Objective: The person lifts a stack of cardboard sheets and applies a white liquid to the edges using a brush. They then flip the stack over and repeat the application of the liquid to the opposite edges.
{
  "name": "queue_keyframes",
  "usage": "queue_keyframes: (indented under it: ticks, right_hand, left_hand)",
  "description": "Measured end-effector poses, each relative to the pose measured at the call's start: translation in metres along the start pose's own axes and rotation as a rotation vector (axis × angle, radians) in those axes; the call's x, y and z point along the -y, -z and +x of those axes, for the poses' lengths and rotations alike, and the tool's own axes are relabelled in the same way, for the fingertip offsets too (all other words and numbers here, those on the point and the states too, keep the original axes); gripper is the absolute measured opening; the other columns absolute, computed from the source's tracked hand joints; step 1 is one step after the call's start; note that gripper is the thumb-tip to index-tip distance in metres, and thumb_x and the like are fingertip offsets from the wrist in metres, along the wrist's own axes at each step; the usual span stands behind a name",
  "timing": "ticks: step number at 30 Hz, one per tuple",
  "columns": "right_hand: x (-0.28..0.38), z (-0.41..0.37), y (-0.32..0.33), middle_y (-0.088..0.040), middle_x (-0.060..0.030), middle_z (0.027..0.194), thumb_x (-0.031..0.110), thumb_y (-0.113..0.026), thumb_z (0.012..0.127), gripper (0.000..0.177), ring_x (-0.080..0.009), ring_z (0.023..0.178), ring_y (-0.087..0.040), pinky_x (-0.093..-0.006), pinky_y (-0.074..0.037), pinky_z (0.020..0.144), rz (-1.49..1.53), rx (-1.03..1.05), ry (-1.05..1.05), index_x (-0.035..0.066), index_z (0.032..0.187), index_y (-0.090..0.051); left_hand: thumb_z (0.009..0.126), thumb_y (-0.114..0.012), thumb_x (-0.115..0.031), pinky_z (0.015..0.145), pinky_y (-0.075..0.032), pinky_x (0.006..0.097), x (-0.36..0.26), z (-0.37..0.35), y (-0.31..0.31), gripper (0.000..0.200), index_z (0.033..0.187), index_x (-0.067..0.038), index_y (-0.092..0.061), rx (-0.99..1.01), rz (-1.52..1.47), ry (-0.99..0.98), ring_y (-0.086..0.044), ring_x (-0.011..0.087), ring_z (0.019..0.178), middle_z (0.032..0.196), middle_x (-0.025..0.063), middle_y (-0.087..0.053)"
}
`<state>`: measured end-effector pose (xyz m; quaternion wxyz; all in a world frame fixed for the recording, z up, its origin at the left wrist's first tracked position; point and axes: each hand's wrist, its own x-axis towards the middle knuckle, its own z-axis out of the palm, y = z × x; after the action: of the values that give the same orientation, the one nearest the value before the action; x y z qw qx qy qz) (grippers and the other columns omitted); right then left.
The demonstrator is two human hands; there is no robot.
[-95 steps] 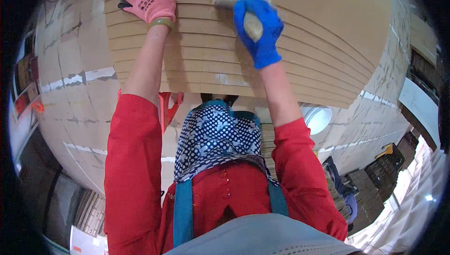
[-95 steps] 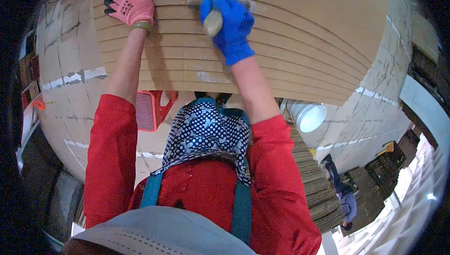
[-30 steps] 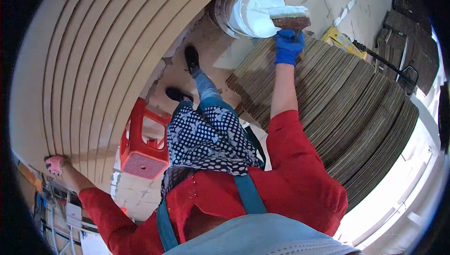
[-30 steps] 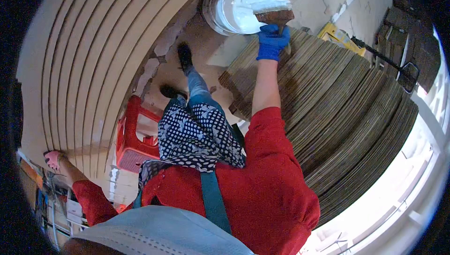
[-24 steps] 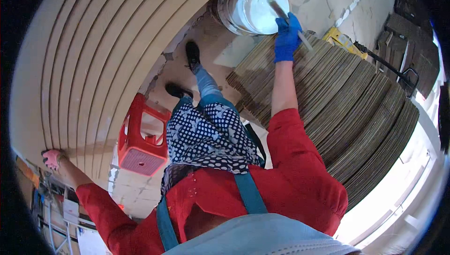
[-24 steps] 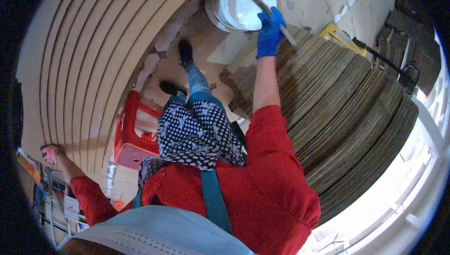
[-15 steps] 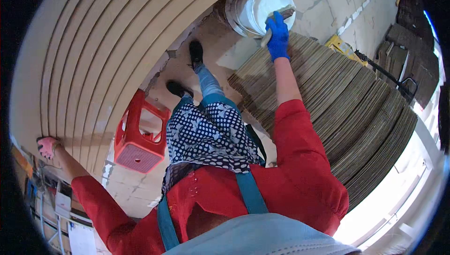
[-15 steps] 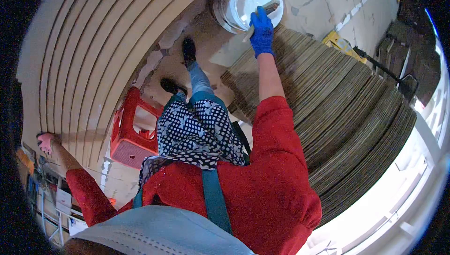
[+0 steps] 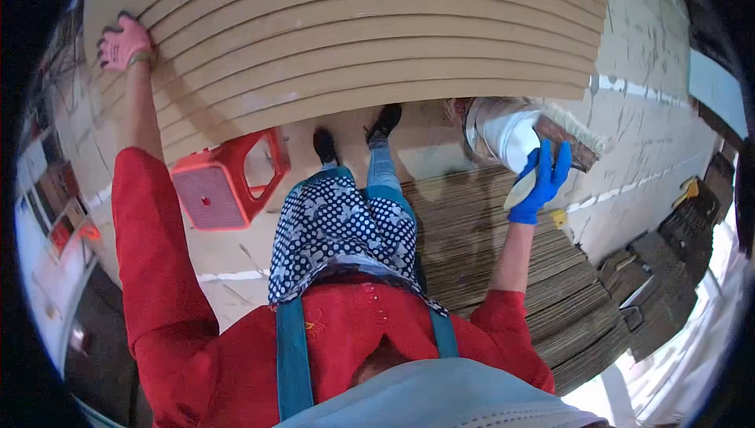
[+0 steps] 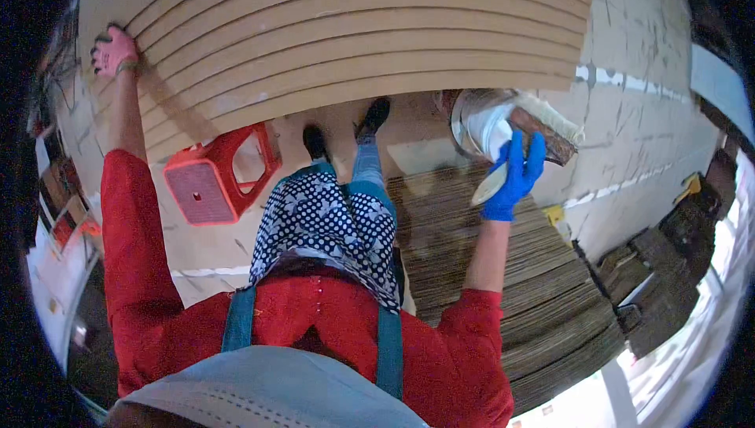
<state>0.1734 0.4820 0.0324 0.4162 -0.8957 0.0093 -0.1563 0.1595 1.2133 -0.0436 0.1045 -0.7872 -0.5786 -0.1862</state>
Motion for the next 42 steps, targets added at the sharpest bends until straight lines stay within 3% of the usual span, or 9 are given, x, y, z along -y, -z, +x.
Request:
queue_keyframes:
  ticks: [1, 3, 7, 10, 17, 26, 29, 33, 42]
  right_hand:
    - [0.034, 0.002, -0.014, -0.054, -0.0154, 0.114, 0.003, -0.061, 0.08, 0.026, -0.0241, 0.102, -0.053, -0.0331, -0.044, 0.085, -0.351, 0.026, 0.446, -0.003, 0.106, -0.06]
    - [0.087, 0.007, -0.05, -0.056, -0.0186, 0.111, 0.002, -0.062, 0.079, 0.019, -0.0301, 0.104, -0.054, -0.0363, -0.042, 0.09, -0.258, 0.101, 0.588, -0.002, 0.098, -0.063]
    - [0.179, 0.022, -0.153, -0.063, -0.0109, 0.094, 0.003, -0.063, 0.079, 0.013, -0.0257, 0.088, -0.06, -0.0355, -0.047, 0.082, 0.239, 0.328, 0.55, 0.002, 0.092, -0.066]
    - [0.192, 0.036, -0.222, -0.064, -0.0083, 0.09, 0.005, -0.064, 0.08, 0.008, -0.0192, 0.082, -0.061, -0.0322, -0.048, 0.076, 0.185, 0.395, 0.56, 0.003, 0.087, -0.066]
    - [0.164, -0.001, -0.245, -0.064, -0.0063, 0.081, 0.002, -0.063, 0.08, 0.002, -0.0127, 0.074, -0.059, -0.0275, -0.048, 0.068, 0.402, 0.663, -0.032, 0.001, 0.082, -0.063]
    - [0.245, 0.099, -0.287, -0.064, -0.006, 0.078, 0.004, -0.062, 0.081, 0.003, -0.0115, 0.071, -0.059, -0.0271, -0.049, 0.067, 0.785, 0.499, 0.152, 0.001, 0.079, -0.062]
    - [0.259, 0.114, -0.303, -0.064, -0.0065, 0.076, 0.004, -0.063, 0.081, 0.005, -0.0113, 0.07, -0.06, -0.0255, -0.049, 0.066, 0.386, 0.49, 0.397, 0.001, 0.077, -0.062]
    - [0.237, 0.111, -0.333, -0.064, -0.0065, 0.073, 0.005, -0.063, 0.081, 0.006, -0.0108, 0.067, -0.06, -0.0251, -0.049, 0.064, 0.421, 0.337, 0.598, 0.001, 0.077, -0.062]
    - [0.25, 0.095, -0.319, -0.064, -0.0049, 0.074, 0.004, -0.063, 0.08, 0.003, -0.0101, 0.067, -0.059, -0.0249, -0.048, 0.063, 0.66, 0.484, 0.225, 0.002, 0.078, -0.063]
  left_hand:
    - [0.081, -0.033, -0.055, 0.097, -0.027, 0.049, -0.002, -0.002, 0.001, 0.067, 0.12, -0.004, -0.05, -0.02, -0.043, 0.004, -0.042, 0.0338, 0.115, 0.125, 0.018, -0.047]
    - [0.081, -0.033, -0.055, 0.099, -0.024, 0.0501, -0.003, -0.003, 0.0, 0.067, 0.12, -0.003, -0.05, -0.04, -0.08, 0.03, -0.04, 0.0346, 0.117, 0.125, 0.018, -0.047]
    - [0.08, -0.035, -0.055, 0.101, -0.022, 0.052, 0.0, -0.005, -0.001, 0.068, 0.123, -0.003, -0.047, -0.072, -0.087, 0.009, -0.038, 0.0373, 0.119, 0.127, 0.0191, -0.045]
    - [0.08, -0.034, -0.056, 0.102, -0.021, 0.0522, 0.002, -0.006, 0.001, 0.07, 0.127, -0.005, -0.046, -0.05, -0.102, 0.013, -0.037, 0.0379, 0.121, 0.128, 0.0198, -0.044]
    - [0.079, -0.037, -0.057, 0.101, -0.021, 0.0536, -0.003, -0.014, 0.009, 0.07, 0.124, -0.005, -0.047, -0.058, -0.161, 0.0, -0.038, 0.0379, 0.119, 0.126, 0.019, -0.045]
    - [0.081, -0.036, -0.055, 0.101, -0.021, 0.0542, -0.004, -0.015, 0.014, 0.067, 0.122, -0.004, -0.048, -0.073, -0.118, -0.012, -0.037, 0.038, 0.119, 0.127, 0.018, -0.044]
    - [0.081, -0.037, -0.054, 0.101, -0.021, 0.0543, -0.006, -0.015, 0.018, 0.067, 0.123, -0.003, -0.047, -0.03, -0.112, -0.001, -0.037, 0.0385, 0.119, 0.127, 0.0184, -0.044]
    - [0.081, -0.039, -0.054, 0.101, -0.021, 0.0536, -0.006, -0.015, 0.016, 0.067, 0.123, -0.002, -0.046, -0.066, -0.116, -0.014, -0.037, 0.039, 0.119, 0.127, 0.0196, -0.043]
    - [0.082, -0.038, -0.054, 0.1, -0.022, 0.0537, -0.007, -0.014, 0.022, 0.067, 0.126, -0.002, -0.045, -0.021, -0.087, -0.005, -0.038, 0.0375, 0.118, 0.127, 0.0193, -0.044]
